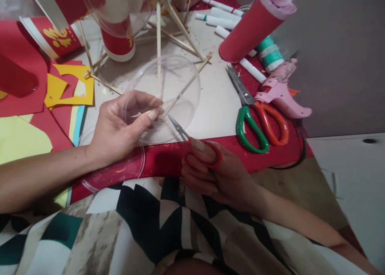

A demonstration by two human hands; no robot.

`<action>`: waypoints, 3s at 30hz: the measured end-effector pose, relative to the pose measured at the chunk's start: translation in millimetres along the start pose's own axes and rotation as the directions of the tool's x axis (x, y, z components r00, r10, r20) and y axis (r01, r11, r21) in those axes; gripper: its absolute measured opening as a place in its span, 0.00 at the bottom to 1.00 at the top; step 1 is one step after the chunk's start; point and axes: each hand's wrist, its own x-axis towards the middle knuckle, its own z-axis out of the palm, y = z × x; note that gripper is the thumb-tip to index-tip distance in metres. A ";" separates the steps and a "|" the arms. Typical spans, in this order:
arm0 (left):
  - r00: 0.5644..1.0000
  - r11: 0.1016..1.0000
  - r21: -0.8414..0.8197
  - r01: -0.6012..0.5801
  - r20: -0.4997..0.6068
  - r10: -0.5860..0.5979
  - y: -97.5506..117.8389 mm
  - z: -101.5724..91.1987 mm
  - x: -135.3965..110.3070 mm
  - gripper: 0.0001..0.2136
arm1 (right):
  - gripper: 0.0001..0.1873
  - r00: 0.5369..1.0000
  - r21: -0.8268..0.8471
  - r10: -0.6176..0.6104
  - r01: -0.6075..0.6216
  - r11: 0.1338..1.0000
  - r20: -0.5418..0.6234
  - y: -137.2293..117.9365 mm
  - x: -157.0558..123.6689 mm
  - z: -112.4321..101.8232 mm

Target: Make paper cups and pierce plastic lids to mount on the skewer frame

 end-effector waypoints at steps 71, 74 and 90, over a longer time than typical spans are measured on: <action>0.997 0.997 -0.055 0.045 -0.055 -0.048 6.0 6.6 -7.8 0.07 | 0.31 0.988 -0.264 0.085 -0.116 0.958 -0.126 -25.4 -4.6 6.5; 0.972 0.945 -0.236 0.225 -0.020 -0.236 6.7 8.7 -4.7 0.07 | 0.32 0.991 -0.333 0.046 -0.086 0.939 -0.127 -17.5 -1.0 1.6; 0.853 0.865 -0.139 0.482 0.299 -0.427 8.6 3.2 -3.1 0.21 | 0.19 0.929 -0.804 -0.358 0.142 0.578 -0.094 -18.9 -33.9 -6.6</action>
